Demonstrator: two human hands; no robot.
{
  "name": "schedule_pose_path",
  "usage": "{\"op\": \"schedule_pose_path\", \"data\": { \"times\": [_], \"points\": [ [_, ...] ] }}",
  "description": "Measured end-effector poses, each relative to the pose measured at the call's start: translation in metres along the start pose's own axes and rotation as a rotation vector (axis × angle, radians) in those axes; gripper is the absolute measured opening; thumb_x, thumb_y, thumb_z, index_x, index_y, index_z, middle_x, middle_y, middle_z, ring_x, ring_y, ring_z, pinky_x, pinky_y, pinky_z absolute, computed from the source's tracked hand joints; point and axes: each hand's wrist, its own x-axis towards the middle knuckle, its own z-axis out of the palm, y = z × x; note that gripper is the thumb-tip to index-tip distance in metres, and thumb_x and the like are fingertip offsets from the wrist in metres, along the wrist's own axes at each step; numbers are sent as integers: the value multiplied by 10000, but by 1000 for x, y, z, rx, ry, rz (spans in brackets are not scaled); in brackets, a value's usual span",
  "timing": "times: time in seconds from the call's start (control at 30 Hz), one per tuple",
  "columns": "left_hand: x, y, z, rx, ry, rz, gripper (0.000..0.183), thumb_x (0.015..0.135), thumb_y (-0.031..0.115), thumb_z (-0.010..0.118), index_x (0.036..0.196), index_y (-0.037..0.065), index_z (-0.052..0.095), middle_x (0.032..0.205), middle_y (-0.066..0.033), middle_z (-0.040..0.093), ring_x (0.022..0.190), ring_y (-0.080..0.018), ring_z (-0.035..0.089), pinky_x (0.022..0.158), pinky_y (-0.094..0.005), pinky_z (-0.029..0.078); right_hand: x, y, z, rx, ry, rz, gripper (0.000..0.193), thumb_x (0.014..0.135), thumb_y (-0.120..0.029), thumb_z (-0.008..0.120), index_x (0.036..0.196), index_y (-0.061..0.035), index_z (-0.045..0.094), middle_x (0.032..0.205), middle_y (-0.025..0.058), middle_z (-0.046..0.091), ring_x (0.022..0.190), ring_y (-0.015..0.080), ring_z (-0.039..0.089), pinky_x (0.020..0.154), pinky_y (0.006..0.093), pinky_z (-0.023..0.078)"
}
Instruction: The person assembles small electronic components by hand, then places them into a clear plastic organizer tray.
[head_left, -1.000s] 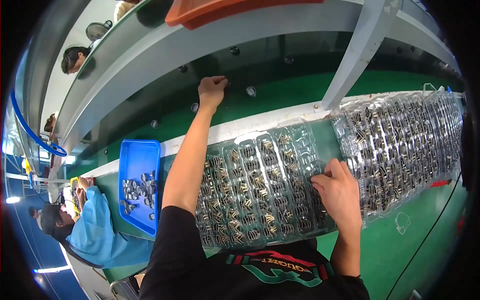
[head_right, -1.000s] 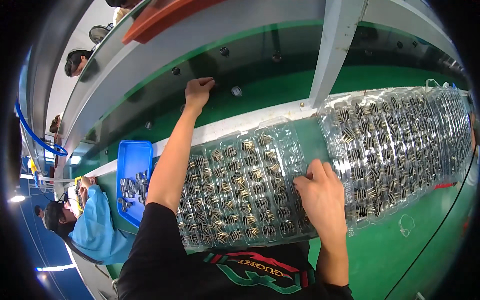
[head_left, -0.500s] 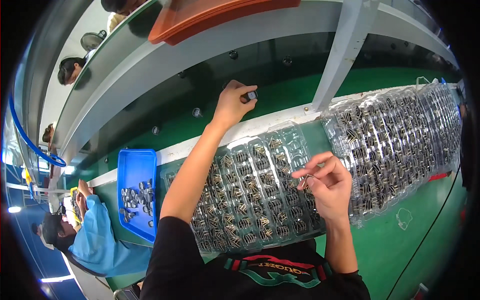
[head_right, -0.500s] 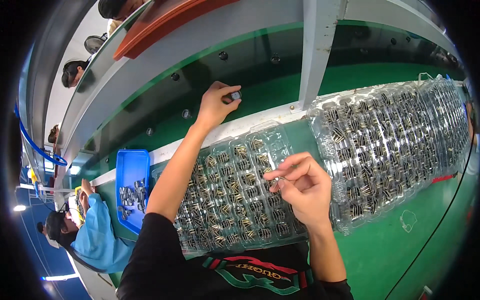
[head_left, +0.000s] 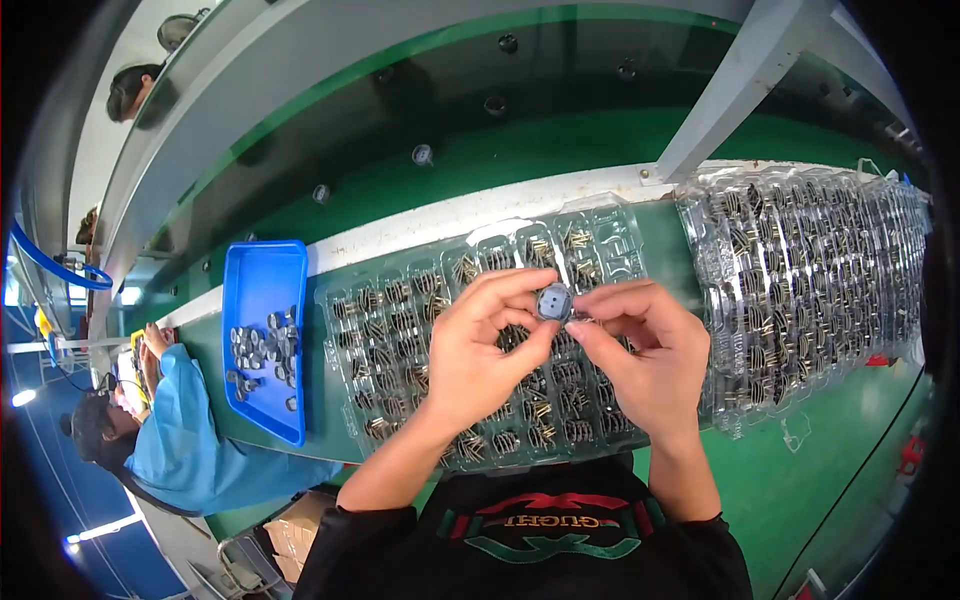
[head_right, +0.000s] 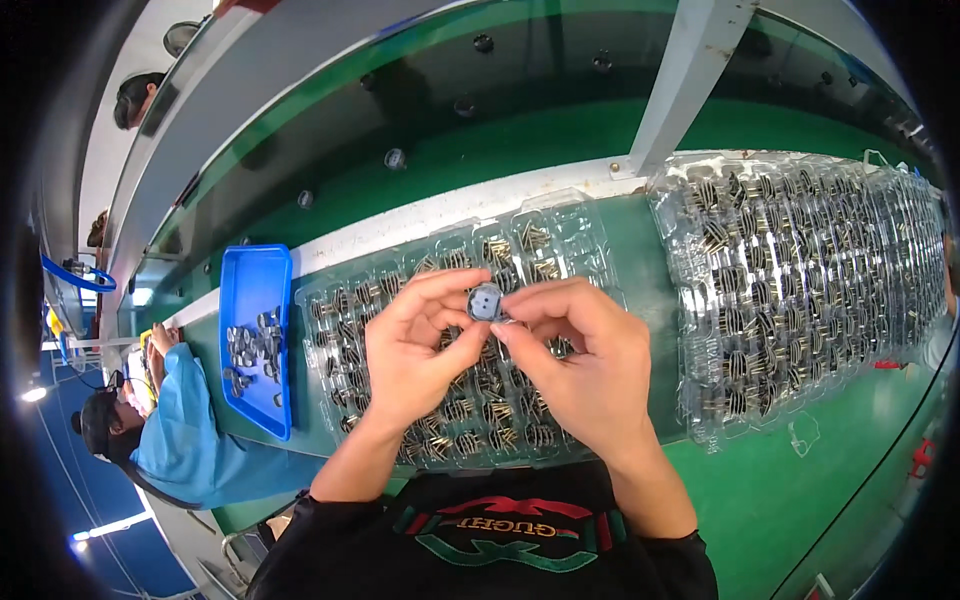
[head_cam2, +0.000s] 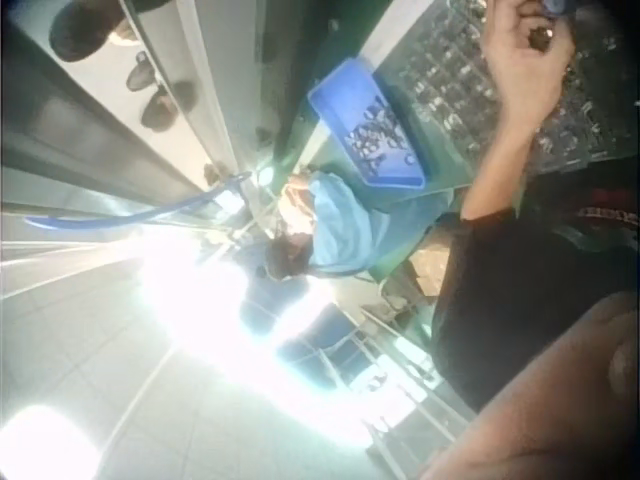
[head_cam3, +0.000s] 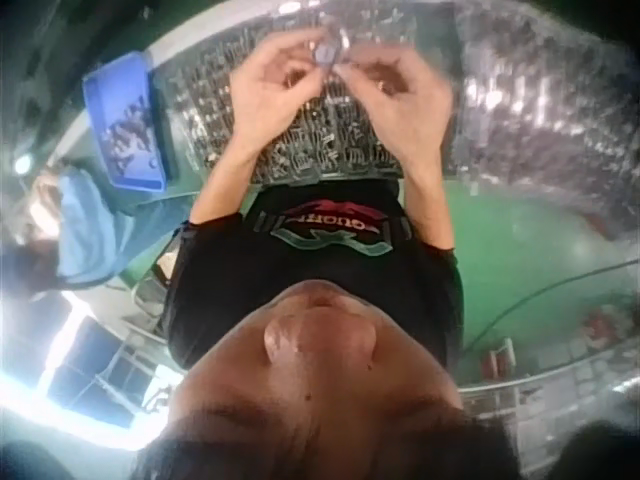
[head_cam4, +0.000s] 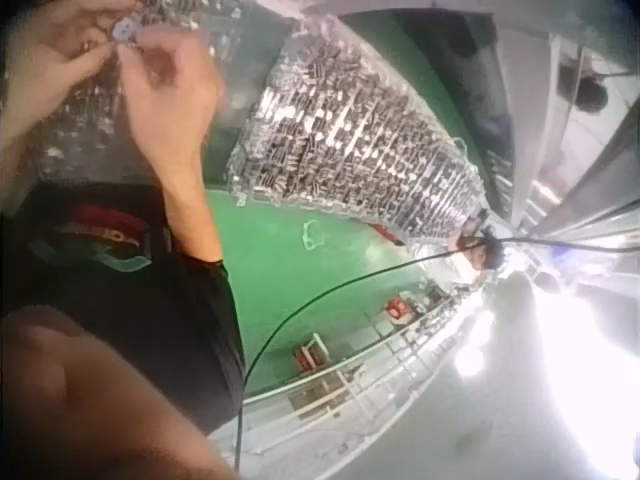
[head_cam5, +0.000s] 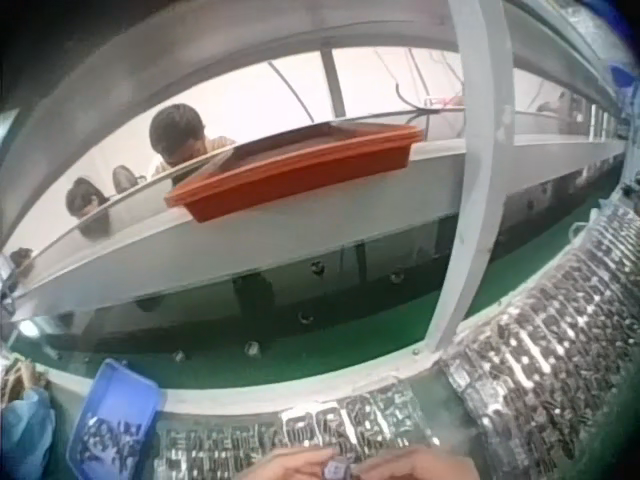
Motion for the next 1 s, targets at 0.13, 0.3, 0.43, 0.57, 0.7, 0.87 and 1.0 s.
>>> {"op": "schedule_pose_path", "data": {
  "times": [0.13, 0.3, 0.43, 0.57, 0.7, 0.87, 1.0],
  "points": [
    [-13, -7, 3, -316, 10, -104, 461, 825, -151, 655, 1268, -46, 584, 1182, -78, 563, 930, -111, 619, 834, -241, 549, -1, 2, 5, -169, -1, -191, 219, 762, 86, 738, 963, 0, 721, 1046, 125, 656, 838, 151, 680, 707, 240, 573],
    [-17, 0, 4, -595, 67, -394, 485, 854, -145, 626, 1319, -41, 538, 1200, -117, 598, 1025, -154, 639, 898, -280, 551, -6, -10, 15, 71, 136, 39, 223, 747, 112, 738, 937, -4, 717, 959, 109, 671, 820, 152, 688, 704, 242, 578],
    [-20, -1, 3, -708, 87, -311, 467, 866, -119, 603, 1320, -56, 514, 1250, -189, 602, 1095, -238, 634, 961, -372, 549, -4, -5, 7, -257, 30, -304, 273, 738, 117, 743, 978, -1, 690, 903, 91, 681, 767, 153, 686, 654, 243, 571],
    [-21, -8, 0, -449, -5, -58, 392, 861, -129, 603, 1245, -74, 553, 1276, -211, 570, 1155, -272, 603, 940, -378, 565, -3, -14, 7, -482, -18, -442, 307, 727, 122, 741, 1003, -4, 688, 904, 96, 681, 703, 159, 664, 585, 245, 538],
    [-22, -4, 2, -525, -19, -96, 359, 824, -160, 627, 1172, -78, 595, 1261, -217, 567, 1200, -280, 573, 962, -361, 545, -10, -23, 12, -437, 1, -357, 371, 717, 103, 753, 1060, -18, 674, 875, 82, 677, 683, 162, 641, 563, 277, 509],
    [-24, -2, 1, -430, -17, -8, 360, 837, -164, 634, 1181, -58, 620, 1269, -179, 553, 1195, -243, 569, 960, -330, 555, -10, -33, 14, -630, -2, -408, 448, 697, 97, 748, 1115, -29, 647, 843, 77, 666, 658, 191, 614, 571, 313, 499],
    [-25, -4, -2, -355, -38, 22, 341, 838, -158, 638, 1163, -57, 633, 1256, -170, 559, 1180, -237, 576, 969, -334, 554, -9, -36, 14, -693, -49, -406, 434, 703, 93, 727, 1108, -39, 643, 845, 86, 665, 643, 229, 599, 570, 327, 496]
  ]
}}
